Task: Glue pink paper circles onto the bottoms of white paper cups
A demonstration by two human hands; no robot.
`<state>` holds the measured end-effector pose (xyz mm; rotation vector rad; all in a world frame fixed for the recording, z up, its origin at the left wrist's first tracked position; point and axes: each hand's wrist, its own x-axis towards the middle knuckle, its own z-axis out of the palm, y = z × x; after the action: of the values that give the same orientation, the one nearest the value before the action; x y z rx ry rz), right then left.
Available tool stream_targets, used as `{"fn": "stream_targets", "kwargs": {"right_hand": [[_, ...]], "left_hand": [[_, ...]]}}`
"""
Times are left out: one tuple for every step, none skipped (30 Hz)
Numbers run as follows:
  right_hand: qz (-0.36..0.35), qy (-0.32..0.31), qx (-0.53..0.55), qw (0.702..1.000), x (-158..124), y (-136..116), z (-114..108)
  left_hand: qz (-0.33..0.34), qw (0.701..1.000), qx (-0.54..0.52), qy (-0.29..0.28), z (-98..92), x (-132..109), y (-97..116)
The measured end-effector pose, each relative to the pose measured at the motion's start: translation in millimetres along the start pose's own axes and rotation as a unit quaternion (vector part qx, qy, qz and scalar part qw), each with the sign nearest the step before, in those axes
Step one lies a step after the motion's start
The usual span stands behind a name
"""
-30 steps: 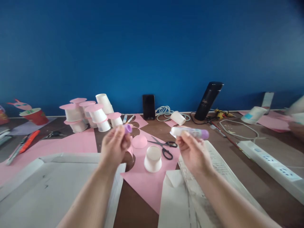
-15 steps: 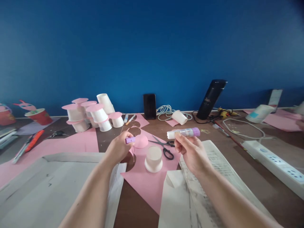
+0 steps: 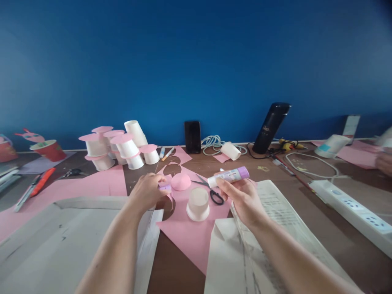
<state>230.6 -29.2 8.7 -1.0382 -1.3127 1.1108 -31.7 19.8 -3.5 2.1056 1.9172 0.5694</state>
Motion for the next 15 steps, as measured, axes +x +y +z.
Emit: {"fn": "stream_targets", "kwargs": {"right_hand": [[-0.005,-0.002,-0.004,1.000,-0.5,0.2,0.4],[-0.011,-0.003,-0.005,1.000,-1.0,1.0,0.8],[-0.020,-0.005,-0.003,1.000,-1.7,2.3,1.2],[-0.029,-0.009,-0.002,1.000,-2.4,3.9,1.6],[-0.038,-0.015,-0.008,0.999,-3.1,5.5,2.0],[-0.046,-0.022,-0.021,0.998,-3.9,6.7,2.4],[-0.051,-0.028,-0.041,0.997,-4.5,7.5,2.8],[-0.054,-0.032,-0.067,0.996,-5.0,7.7,3.1],[-0.054,-0.035,-0.097,0.993,-5.4,7.2,3.5],[-0.053,-0.037,-0.130,0.989,-5.6,6.4,3.9],[-0.053,-0.037,-0.163,0.985,-5.8,5.4,4.2],[-0.053,-0.038,-0.192,0.979,-5.8,4.4,4.5],[-0.053,-0.039,-0.217,0.974,-5.8,3.7,4.8],[-0.052,-0.039,-0.235,0.970,-5.9,3.4,4.9],[-0.050,-0.039,-0.247,0.967,-5.8,3.6,5.0]], "left_hand": [[0.003,1.000,0.000,0.006,-2.2,-1.1,6.0],[0.017,1.000,-0.015,0.005,-4.5,-2.9,13.1],[0.040,0.998,-0.047,-0.008,-6.4,-5.2,20.8],[0.066,0.994,-0.085,-0.036,-7.3,-8.1,28.3],[0.090,0.987,-0.119,-0.064,-7.1,-11.2,35.1],[0.113,0.978,-0.143,-0.097,-5.6,-14.4,40.9],[0.129,0.971,-0.157,-0.127,-2.9,-17.3,45.4],[0.140,0.966,-0.163,-0.146,0.8,-19.8,48.8],[0.148,0.962,-0.165,-0.160,4.9,-21.8,51.1],[0.155,0.960,-0.164,-0.166,9.2,-23.2,52.7],[0.164,0.958,-0.164,-0.168,13.1,-24.1,53.8],[0.174,0.956,-0.166,-0.166,16.5,-24.7,54.9],[0.183,0.955,-0.168,-0.163,19.0,-25.1,56.1],[0.189,0.954,-0.170,-0.158,20.7,-25.4,57.4],[0.191,0.954,-0.172,-0.155,21.6,-25.8,59.0]]}}
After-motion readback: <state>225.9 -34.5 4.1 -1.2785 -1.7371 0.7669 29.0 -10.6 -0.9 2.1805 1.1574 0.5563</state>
